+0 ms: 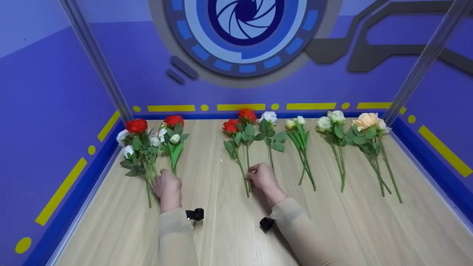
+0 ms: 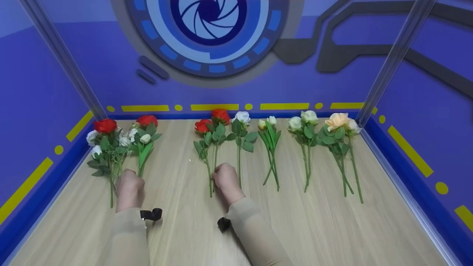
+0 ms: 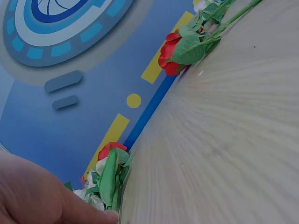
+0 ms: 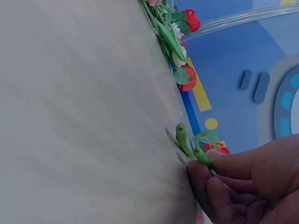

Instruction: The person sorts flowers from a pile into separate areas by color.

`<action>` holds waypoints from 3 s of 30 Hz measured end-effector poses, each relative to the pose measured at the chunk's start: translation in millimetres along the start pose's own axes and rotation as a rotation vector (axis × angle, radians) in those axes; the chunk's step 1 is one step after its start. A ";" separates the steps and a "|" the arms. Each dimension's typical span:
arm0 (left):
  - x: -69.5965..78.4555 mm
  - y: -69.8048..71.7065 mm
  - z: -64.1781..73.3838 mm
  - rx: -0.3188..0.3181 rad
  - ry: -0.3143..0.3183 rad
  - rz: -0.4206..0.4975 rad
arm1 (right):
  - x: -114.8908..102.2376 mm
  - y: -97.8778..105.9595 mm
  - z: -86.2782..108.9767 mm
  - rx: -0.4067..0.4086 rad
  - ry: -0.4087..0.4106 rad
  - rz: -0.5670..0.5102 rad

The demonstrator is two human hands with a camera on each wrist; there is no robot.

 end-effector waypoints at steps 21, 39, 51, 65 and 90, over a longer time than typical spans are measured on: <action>-2.8 5.6 2.5 -0.003 -0.013 -0.030 | -0.9 -3.1 3.1 0.005 -0.015 0.141; 10.0 16.9 6.0 -0.007 -0.046 0.096 | -2.1 -0.5 1.9 -0.011 -0.038 0.070; 60.9 -12.8 14.6 -0.225 -0.086 0.775 | -23.3 2.2 9.3 -0.027 0.029 -0.026; 119.2 -57.4 52.2 -0.249 -0.307 0.866 | -57.3 -17.4 30.2 -0.160 0.165 -0.209; 89.5 -17.7 29.0 -0.031 -0.373 0.700 | -17.6 82.3 -2.0 0.133 0.065 -0.221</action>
Point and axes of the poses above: each hand's wrist, its own z-axis away from the middle knuckle, its own y-axis out of the back of the hand, x = y × z, the point moved 6 cm from there along -z, towards the middle knuckle, and after that the axes turned 2 degrees about -y, right-handed, at the moved point
